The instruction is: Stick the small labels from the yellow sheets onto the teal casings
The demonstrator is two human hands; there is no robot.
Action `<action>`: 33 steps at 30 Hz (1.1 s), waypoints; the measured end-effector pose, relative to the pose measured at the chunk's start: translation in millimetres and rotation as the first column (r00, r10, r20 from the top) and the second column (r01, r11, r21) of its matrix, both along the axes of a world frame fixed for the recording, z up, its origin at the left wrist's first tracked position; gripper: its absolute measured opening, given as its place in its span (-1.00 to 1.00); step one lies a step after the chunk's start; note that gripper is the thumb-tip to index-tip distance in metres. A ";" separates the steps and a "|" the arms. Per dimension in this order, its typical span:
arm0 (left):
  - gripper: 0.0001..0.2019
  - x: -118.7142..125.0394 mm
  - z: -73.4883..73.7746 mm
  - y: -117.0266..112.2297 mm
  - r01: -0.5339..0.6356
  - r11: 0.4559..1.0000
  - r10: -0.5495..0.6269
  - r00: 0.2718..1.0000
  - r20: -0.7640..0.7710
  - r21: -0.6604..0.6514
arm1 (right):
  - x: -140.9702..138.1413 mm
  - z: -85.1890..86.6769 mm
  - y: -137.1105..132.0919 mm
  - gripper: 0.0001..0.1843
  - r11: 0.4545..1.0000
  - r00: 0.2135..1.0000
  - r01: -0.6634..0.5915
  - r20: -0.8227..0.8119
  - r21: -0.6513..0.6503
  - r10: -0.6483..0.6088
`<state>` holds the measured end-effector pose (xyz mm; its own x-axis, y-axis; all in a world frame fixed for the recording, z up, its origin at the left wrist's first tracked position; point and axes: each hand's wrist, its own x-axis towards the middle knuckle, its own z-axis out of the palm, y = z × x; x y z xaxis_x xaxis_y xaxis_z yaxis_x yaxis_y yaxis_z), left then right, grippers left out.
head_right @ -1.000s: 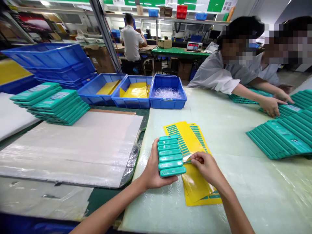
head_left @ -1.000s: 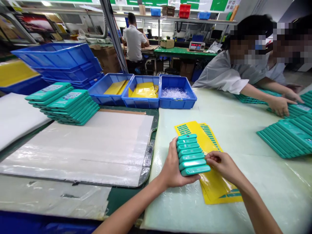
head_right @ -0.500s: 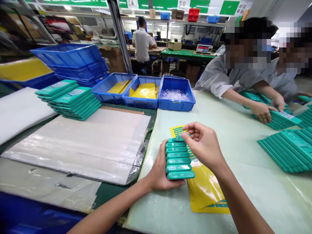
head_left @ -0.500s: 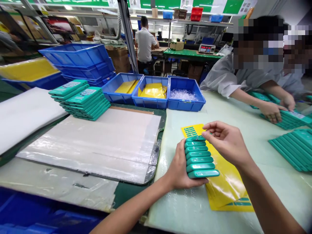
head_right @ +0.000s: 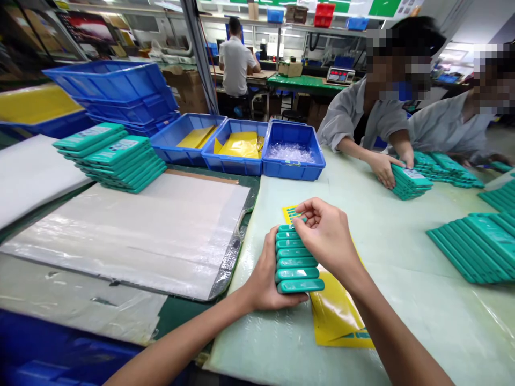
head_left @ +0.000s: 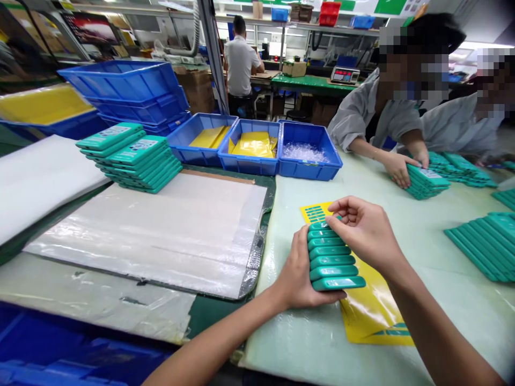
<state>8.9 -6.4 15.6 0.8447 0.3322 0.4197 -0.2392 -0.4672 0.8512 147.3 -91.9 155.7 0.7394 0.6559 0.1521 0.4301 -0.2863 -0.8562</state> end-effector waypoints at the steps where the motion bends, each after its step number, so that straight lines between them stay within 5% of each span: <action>1: 0.52 0.0 -0.7 -0.2 -0.001 1.000 0.001 1.000 0.003 0.006 | 1.1 -0.3 0.1 -0.70 1.000 1.000 0.001 0.011 -0.029 0.000; 8: 0.52 1.5 -1.4 1.0 0.002 1.000 -0.003 1.000 0.015 0.020 | 28.5 6.2 -3.4 -0.62 0.934 0.951 0.108 0.309 -0.340 0.002; 13: 0.49 1.7 -1.5 2.0 0.003 1.000 -0.003 0.999 0.051 -0.005 | 39.8 -7.5 -8.8 -0.48 0.950 0.954 -0.277 -0.159 -0.145 0.254; 18: 0.50 2.4 -5.1 6.3 0.047 0.997 -0.042 0.995 0.090 -0.060 | 42.8 -21.7 -11.2 -0.40 0.954 0.889 -0.295 -0.381 -0.054 0.253; 27: 0.53 5.3 -3.7 14.6 0.033 0.998 -0.032 0.999 0.025 -0.044 | 34.0 -15.5 1.7 -0.56 0.979 0.974 -0.193 -0.137 -0.065 0.183; 31: 0.57 3.6 -6.6 12.9 0.019 0.999 -0.019 1.000 -0.001 -0.030 | 41.6 -7.8 -8.8 -0.68 0.995 1.000 0.002 0.017 0.095 -0.003; 33: 0.55 3.8 -6.6 12.5 0.017 0.999 -0.017 1.000 0.002 -0.029 | 36.3 -6.1 -9.1 -0.73 0.982 0.996 -0.080 0.059 0.170 0.071</action>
